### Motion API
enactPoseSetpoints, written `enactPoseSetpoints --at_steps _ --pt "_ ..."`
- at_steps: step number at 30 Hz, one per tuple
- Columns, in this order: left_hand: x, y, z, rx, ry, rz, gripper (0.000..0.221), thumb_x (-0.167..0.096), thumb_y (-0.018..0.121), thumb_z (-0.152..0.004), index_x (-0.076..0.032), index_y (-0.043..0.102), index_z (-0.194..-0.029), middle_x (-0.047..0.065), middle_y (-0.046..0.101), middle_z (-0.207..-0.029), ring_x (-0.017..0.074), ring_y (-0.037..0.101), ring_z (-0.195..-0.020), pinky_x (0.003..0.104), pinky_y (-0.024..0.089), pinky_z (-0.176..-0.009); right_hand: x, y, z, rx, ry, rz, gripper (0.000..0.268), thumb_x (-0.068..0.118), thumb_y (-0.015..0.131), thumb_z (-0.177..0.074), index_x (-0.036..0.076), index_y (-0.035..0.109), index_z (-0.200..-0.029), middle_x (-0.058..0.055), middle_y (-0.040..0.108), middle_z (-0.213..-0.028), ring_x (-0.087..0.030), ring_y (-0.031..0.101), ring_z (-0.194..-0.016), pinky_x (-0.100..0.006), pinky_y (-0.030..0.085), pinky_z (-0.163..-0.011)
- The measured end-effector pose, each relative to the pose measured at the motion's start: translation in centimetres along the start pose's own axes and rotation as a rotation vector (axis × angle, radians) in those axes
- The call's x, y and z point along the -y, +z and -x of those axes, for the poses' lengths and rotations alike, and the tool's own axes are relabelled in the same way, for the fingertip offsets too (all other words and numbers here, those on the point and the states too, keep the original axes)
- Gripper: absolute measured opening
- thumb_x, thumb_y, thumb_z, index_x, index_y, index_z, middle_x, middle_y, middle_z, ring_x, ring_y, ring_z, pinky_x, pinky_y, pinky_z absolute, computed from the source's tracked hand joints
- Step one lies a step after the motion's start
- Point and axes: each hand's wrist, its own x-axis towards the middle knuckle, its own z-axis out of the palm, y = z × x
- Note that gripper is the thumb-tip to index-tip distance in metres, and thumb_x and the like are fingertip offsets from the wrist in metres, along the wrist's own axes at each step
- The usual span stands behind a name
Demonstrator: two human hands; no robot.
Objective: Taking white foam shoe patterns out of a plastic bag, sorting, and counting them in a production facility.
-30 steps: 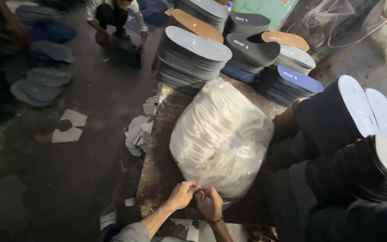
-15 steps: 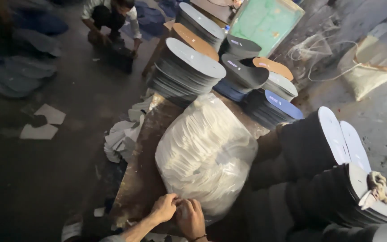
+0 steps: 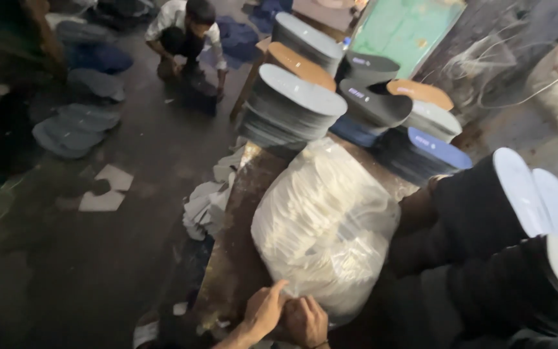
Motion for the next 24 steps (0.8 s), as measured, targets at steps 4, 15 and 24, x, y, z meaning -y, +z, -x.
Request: enactPoseSetpoints --at_steps 4,15,24 --pt "2.8 2.6 -0.2 -0.036 0.089 0.053 0.033 -0.026 0.061 -0.095 -0.011 0.061 -0.125 0.018 0.074 -0.095 0.0417 0.068 -0.093 0.053 0.053 -0.075 -1.0 2.9 1.9 -0.077 0.178 -0.014 0.012 0.016 0.073 -0.075 0.012 0.063 -0.07 -0.007 0.063 -0.075 -0.032 0.067 -0.063 -0.045 0.055 -0.056" --pt "5.8 5.6 -1.6 -0.113 0.177 0.288 0.021 -0.023 0.065 -0.095 -0.006 0.072 -0.104 0.017 0.076 -0.091 0.0393 0.073 -0.088 0.047 0.057 -0.072 -0.7 3.7 2.2 -0.145 0.175 -0.138 0.01 0.009 0.074 -0.072 0.01 0.067 -0.078 -0.007 0.069 -0.083 -0.031 0.069 -0.066 -0.04 0.056 -0.057" --pt "5.9 5.3 -3.3 0.068 0.026 0.124 0.02 -0.024 0.064 -0.094 -0.011 0.074 -0.105 0.017 0.074 -0.1 0.039 0.07 -0.097 0.049 0.055 -0.081 0.7 1.5 0.5 -0.028 0.191 -0.101 0.011 0.013 0.075 -0.077 0.009 0.065 -0.079 -0.007 0.065 -0.083 -0.031 0.066 -0.07 -0.041 0.054 -0.06"
